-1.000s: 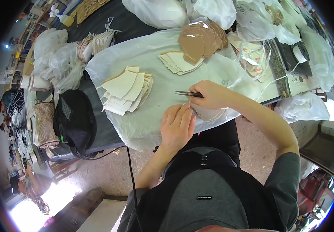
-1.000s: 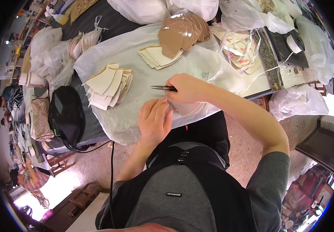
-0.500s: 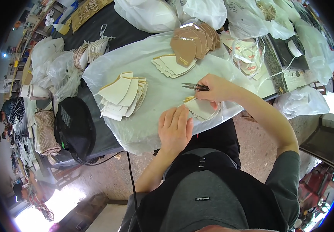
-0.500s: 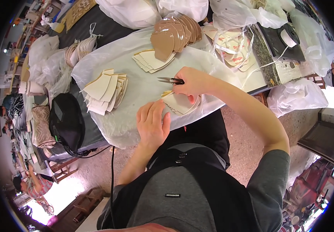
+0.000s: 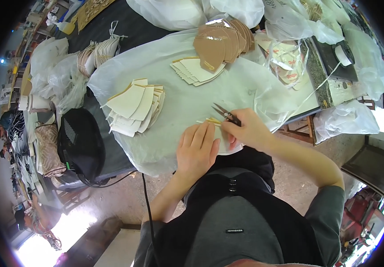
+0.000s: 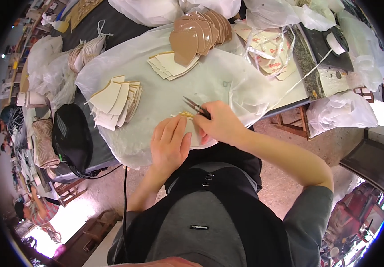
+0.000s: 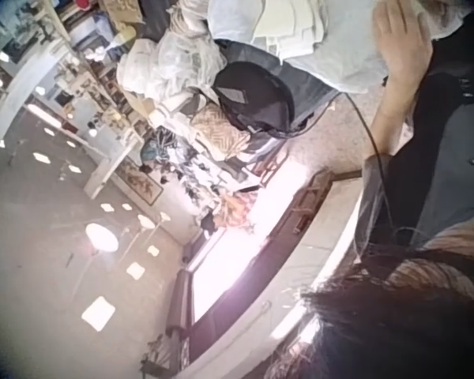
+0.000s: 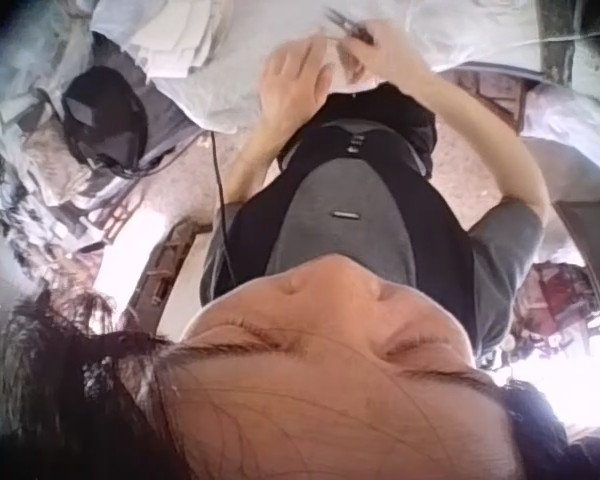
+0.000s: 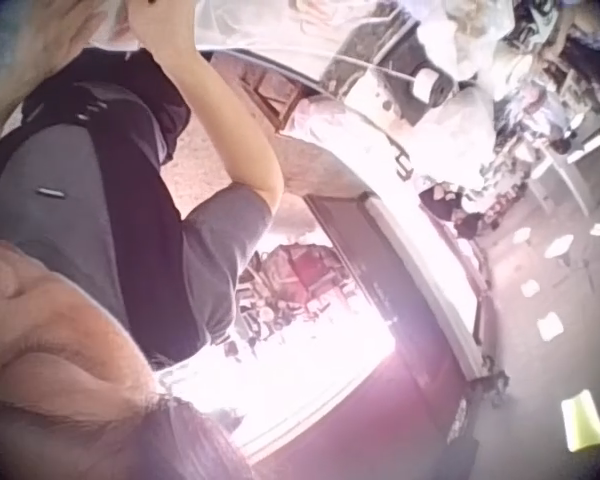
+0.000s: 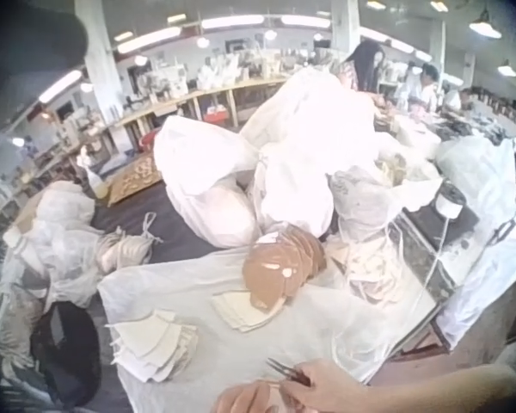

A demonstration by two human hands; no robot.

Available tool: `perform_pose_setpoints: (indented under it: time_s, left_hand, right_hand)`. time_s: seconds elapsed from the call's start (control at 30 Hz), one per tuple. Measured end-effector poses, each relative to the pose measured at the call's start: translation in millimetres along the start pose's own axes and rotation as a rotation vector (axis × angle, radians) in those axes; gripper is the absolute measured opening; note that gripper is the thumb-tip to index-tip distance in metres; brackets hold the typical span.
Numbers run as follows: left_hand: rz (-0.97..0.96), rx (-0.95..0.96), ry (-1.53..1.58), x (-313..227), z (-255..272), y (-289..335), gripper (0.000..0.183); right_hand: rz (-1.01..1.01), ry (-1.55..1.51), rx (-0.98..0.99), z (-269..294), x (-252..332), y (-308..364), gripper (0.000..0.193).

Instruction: Trimming excess material from shoe upper components using scissors.

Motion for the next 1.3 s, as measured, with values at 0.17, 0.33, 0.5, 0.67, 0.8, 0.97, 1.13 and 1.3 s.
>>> perform_pose_setpoints:
  time_s: [0.17, 0.33, 0.5, 0.67, 0.8, 0.97, 1.13, 1.3]
  left_hand:
    - [-0.061, 0.014, 0.023, 2, -1, 3, 0.04]
    - [-0.069, 0.053, 0.033, 0, -4, -4, 0.041]
    - [-0.087, 0.102, -0.044, -3, -5, -5, 0.041]
    - [-0.108, 0.135, -0.11, -8, -7, -8, 0.038]
    - [-0.133, 0.103, -0.082, -9, -11, -8, 0.037]
    - [-0.21, 0.115, -0.153, -17, -14, -10, 0.042]
    - [-0.254, 0.133, -0.209, -23, -18, -13, 0.039]
    - [-0.3, 0.122, -0.206, -29, -20, -12, 0.041]
  right_hand:
    - [-0.043, 0.189, 0.052, 14, 4, 1, 0.025]
    - [-0.036, 0.179, 0.015, 21, 1, 0, 0.027]
    - [0.012, 0.248, -0.018, 21, 0, 0, 0.027]
    - [0.143, 0.32, -0.041, 17, 6, 2, 0.023]
    - [0.22, 0.4, -0.083, 14, 5, 1, 0.023]
    - [0.197, 0.545, -0.043, 24, 13, 3, 0.021]
    - [0.02, 0.369, 0.092, 34, -3, 9, 0.02]
    - [0.117, 0.33, 0.123, 33, -6, 8, 0.019]
Point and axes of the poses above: each hand's wrist, its own y-axis away from the middle knuckle, its own z-axis out of the back of the hand, x = y × z, the point moved 8 cm from there along -y, towards the middle knuckle
